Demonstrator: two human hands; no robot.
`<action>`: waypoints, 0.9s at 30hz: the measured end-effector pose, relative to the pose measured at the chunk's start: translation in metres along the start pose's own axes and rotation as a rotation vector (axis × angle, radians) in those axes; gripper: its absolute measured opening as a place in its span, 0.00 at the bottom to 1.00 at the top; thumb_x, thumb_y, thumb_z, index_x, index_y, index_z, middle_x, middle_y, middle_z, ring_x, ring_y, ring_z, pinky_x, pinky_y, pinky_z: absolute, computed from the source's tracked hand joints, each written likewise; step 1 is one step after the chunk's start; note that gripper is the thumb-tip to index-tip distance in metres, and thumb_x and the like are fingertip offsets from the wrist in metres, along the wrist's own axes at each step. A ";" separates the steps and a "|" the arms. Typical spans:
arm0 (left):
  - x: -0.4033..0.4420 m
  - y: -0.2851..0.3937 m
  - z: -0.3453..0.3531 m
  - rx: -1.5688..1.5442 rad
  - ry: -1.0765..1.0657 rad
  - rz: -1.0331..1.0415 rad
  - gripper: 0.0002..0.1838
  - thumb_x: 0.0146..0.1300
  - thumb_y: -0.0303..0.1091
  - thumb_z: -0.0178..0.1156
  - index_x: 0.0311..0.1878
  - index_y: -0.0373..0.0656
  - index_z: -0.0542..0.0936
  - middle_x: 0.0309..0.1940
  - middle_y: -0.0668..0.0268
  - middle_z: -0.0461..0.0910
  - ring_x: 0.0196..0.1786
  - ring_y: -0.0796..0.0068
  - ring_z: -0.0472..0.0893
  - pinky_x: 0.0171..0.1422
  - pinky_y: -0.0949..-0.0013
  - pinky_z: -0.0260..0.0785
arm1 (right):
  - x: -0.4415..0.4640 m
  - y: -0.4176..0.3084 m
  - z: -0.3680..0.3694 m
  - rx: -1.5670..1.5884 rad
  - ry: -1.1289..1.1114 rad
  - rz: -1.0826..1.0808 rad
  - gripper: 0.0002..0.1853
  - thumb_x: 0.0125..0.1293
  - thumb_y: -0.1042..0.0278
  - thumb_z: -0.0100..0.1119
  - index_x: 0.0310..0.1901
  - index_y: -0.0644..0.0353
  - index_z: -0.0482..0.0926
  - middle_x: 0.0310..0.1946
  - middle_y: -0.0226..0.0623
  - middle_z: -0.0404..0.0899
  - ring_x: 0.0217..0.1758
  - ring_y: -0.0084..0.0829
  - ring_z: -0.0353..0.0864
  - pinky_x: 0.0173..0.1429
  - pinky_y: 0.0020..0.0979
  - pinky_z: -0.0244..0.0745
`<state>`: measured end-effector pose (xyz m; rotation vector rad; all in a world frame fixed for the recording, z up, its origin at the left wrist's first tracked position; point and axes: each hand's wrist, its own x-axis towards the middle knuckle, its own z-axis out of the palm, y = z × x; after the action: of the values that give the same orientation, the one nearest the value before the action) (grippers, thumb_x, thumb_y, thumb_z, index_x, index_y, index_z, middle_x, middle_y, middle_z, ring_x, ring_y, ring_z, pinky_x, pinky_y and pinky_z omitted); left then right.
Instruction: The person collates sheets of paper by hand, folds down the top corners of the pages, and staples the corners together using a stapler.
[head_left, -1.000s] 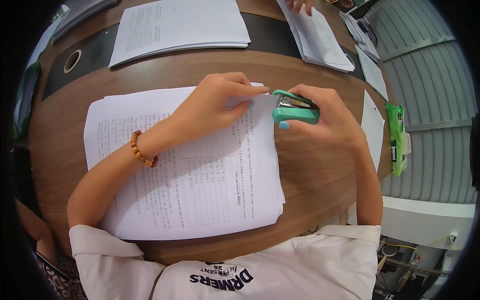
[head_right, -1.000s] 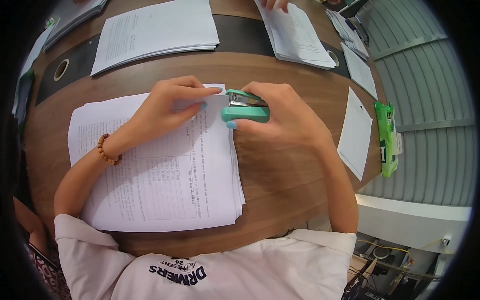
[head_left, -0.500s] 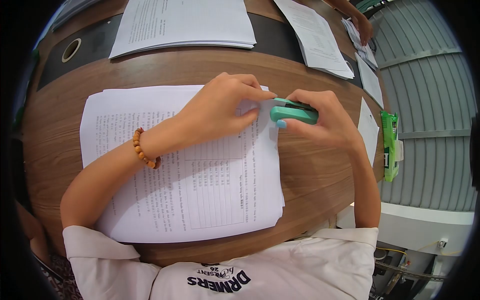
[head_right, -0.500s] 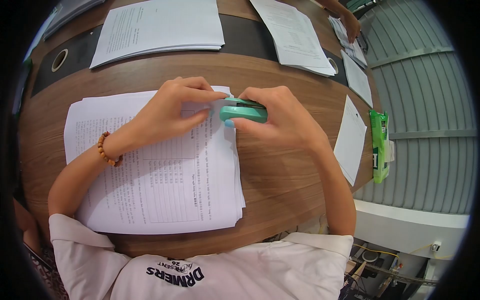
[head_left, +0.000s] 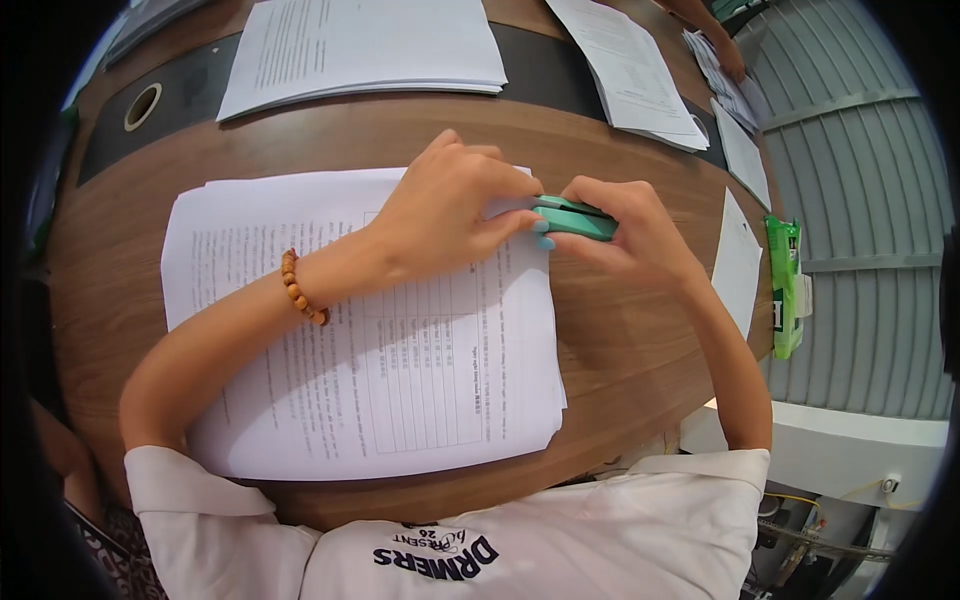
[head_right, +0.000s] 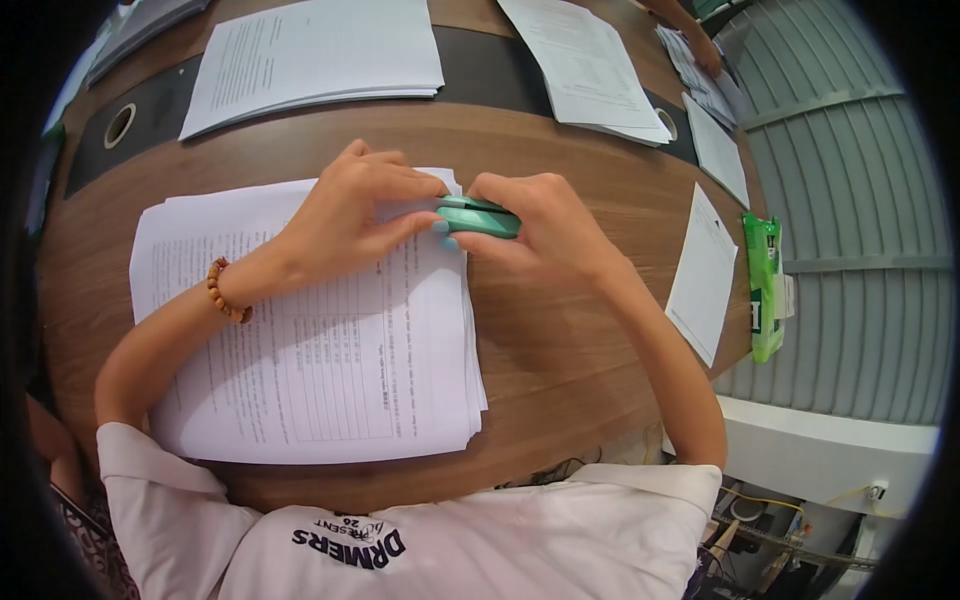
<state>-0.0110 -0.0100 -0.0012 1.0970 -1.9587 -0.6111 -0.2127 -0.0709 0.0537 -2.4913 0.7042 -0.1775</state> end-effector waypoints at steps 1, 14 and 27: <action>0.001 0.001 -0.003 -0.016 -0.010 -0.052 0.11 0.51 0.32 0.67 0.40 0.41 0.83 0.32 0.63 0.82 0.35 0.69 0.75 0.49 0.68 0.60 | 0.000 0.000 0.000 0.009 -0.009 0.023 0.13 0.53 0.64 0.66 0.33 0.64 0.75 0.20 0.42 0.75 0.20 0.35 0.74 0.27 0.29 0.66; 0.003 -0.015 -0.108 -0.232 -0.522 -0.409 0.17 0.45 0.32 0.71 0.39 0.32 0.83 0.33 0.58 0.83 0.35 0.74 0.82 0.42 0.78 0.72 | -0.053 0.028 -0.021 0.550 0.310 0.427 0.19 0.58 0.59 0.63 0.46 0.62 0.75 0.29 0.26 0.76 0.27 0.18 0.72 0.30 0.22 0.67; -0.015 -0.005 -0.152 -0.327 -0.268 -0.370 0.11 0.55 0.29 0.64 0.38 0.32 0.81 0.31 0.71 0.79 0.34 0.90 0.73 0.40 0.84 0.64 | -0.088 0.086 0.049 -0.174 0.703 0.402 0.22 0.53 0.60 0.68 0.47 0.63 0.77 0.43 0.41 0.74 0.44 0.35 0.74 0.47 0.30 0.69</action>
<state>0.1207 -0.0044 0.0754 1.2211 -1.7932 -1.2875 -0.3137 -0.0643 -0.0322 -2.3624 1.5365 -0.8939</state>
